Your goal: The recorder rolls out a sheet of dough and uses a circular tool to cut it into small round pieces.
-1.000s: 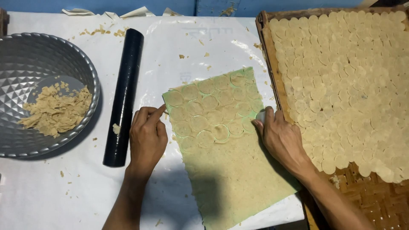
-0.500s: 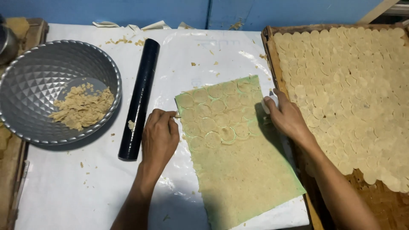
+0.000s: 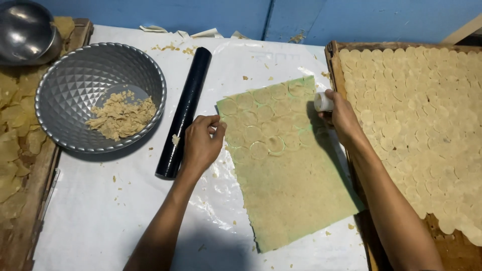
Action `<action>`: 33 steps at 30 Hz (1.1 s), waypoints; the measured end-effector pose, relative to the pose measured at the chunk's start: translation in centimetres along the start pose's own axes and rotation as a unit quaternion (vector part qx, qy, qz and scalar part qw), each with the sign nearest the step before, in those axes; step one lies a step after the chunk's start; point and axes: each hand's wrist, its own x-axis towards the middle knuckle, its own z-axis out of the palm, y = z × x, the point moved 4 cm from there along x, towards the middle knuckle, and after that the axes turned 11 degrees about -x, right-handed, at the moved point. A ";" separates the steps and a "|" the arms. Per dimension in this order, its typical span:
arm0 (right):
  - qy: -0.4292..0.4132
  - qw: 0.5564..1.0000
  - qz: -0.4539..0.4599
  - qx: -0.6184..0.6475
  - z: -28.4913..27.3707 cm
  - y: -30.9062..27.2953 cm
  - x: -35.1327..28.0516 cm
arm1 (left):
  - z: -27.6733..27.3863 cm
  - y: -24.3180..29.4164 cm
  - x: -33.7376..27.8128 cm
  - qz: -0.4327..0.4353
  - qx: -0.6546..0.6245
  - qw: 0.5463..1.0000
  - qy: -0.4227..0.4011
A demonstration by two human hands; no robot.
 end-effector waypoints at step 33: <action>-0.118 0.636 -0.384 -0.659 15.5 -5.3 -20.7 | -0.1 0.5 -0.7 0.153 0.166 0.960 0.168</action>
